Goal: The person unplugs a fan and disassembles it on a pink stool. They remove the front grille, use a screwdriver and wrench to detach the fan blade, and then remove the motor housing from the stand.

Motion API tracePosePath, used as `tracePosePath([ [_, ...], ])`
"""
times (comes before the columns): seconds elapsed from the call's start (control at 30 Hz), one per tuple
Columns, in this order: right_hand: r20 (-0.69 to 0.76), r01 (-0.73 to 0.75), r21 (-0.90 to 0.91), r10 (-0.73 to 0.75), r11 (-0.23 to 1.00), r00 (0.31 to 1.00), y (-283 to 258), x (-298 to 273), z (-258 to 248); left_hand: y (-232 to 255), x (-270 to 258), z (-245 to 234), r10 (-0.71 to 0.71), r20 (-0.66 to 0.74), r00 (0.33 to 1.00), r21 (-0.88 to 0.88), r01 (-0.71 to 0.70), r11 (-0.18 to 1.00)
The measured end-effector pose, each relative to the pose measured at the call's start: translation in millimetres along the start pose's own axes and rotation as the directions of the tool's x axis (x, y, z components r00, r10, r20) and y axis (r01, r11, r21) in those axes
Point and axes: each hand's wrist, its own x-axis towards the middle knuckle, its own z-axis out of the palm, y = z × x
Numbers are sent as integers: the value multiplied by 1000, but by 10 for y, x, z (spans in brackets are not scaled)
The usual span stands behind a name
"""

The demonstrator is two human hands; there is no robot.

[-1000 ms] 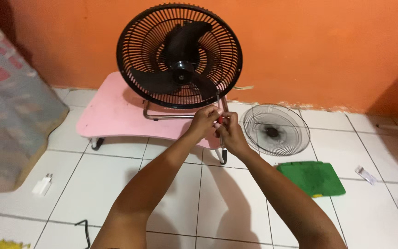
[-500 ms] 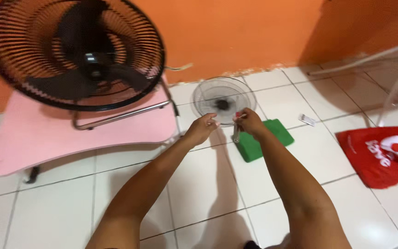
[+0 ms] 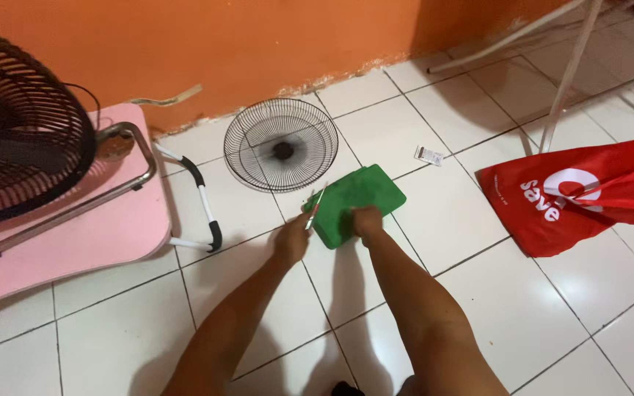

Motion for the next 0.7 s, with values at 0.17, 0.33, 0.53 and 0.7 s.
tracePosePath([
  [0.17, -357, -284, -7, 263, 959, 896, 239, 65, -366, -326, -205, -120, -170, -27, 985, 214, 172, 962],
  [0.33, -120, -218, 166, 239, 962, 964, 434, 162, -511, -307, -142, 35, -181, -43, 983, 284, 186, 941],
  [0.53, -80, -203, 175, 220, 963, 972, 568, 253, -554, -261, -104, 116, -174, -75, 982, 326, 189, 926],
  [0.7, -32, -263, 238, 278, 935, 960, 481, 203, -608, -103, -85, 74, -137, -86, 987, 361, 159, 919],
])
